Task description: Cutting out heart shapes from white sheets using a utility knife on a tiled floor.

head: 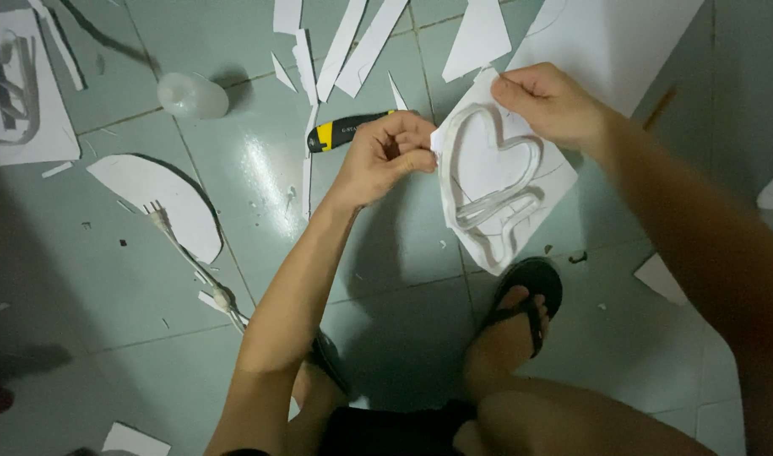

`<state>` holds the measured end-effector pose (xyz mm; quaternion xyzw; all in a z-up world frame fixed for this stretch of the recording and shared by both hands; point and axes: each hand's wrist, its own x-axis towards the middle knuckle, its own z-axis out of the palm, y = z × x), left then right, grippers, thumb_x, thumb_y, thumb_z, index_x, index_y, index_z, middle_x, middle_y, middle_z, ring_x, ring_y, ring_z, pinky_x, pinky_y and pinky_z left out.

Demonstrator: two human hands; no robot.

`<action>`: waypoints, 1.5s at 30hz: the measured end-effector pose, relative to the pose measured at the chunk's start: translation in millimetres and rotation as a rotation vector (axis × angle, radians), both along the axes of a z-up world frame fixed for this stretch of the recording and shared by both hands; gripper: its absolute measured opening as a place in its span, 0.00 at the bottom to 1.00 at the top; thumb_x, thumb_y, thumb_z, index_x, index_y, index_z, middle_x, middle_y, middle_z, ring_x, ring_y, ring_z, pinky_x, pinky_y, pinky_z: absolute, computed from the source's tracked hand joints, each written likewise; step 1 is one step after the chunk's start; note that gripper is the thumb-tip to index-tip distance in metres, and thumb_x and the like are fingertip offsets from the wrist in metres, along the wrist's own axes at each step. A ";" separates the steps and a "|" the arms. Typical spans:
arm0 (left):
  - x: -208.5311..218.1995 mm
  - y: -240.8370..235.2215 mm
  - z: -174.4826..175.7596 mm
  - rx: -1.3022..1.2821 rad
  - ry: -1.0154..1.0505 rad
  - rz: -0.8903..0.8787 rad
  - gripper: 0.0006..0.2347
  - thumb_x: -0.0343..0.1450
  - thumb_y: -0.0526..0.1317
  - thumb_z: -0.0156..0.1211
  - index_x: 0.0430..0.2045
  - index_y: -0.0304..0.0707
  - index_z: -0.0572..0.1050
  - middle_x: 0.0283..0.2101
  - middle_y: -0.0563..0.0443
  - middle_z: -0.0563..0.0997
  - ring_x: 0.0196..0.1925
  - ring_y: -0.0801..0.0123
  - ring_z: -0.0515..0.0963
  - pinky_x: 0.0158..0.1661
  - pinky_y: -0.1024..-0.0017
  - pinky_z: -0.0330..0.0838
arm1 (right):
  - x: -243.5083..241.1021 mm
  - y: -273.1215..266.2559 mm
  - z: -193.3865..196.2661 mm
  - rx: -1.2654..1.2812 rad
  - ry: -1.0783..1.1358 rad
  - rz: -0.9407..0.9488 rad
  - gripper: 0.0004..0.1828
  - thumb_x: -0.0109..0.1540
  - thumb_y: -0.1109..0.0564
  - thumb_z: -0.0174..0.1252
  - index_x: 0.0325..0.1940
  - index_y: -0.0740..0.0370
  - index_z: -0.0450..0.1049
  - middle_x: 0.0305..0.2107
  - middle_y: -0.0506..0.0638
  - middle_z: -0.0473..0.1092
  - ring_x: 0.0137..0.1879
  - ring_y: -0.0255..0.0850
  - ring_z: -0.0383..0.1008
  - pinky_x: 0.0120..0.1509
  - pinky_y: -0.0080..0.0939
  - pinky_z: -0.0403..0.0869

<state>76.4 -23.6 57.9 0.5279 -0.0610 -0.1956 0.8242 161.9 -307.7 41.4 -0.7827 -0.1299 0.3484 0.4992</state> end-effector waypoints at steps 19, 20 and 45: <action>-9.8 53.0 -64.1 1.781 -0.736 0.020 0.18 0.71 0.38 0.55 0.56 0.41 0.71 0.55 0.43 0.72 0.54 0.50 0.73 0.53 0.55 0.67 | -14.8 -4.2 -20.9 -0.142 -0.109 -0.079 0.23 0.79 0.53 0.46 0.30 0.63 0.61 0.22 0.42 0.55 0.27 0.32 0.50 0.31 0.37 0.57; -12.1 56.1 -70.3 1.782 -0.739 0.026 0.18 0.71 0.38 0.55 0.56 0.41 0.71 0.55 0.43 0.72 0.54 0.50 0.73 0.53 0.55 0.67 | -17.1 -4.7 -29.5 -0.143 -0.115 -0.078 0.23 0.79 0.53 0.46 0.30 0.63 0.61 0.22 0.42 0.55 0.27 0.32 0.50 0.31 0.37 0.57; -25.2 -14.4 77.1 1.125 -0.180 -0.067 0.19 0.77 0.43 0.45 0.62 0.36 0.60 0.40 0.35 0.77 0.31 0.46 0.81 0.34 0.52 0.75 | -23.8 -3.1 75.5 -0.255 -0.742 0.150 0.07 0.69 0.66 0.64 0.49 0.74 0.78 0.27 0.57 0.72 0.22 0.44 0.61 0.29 0.41 0.60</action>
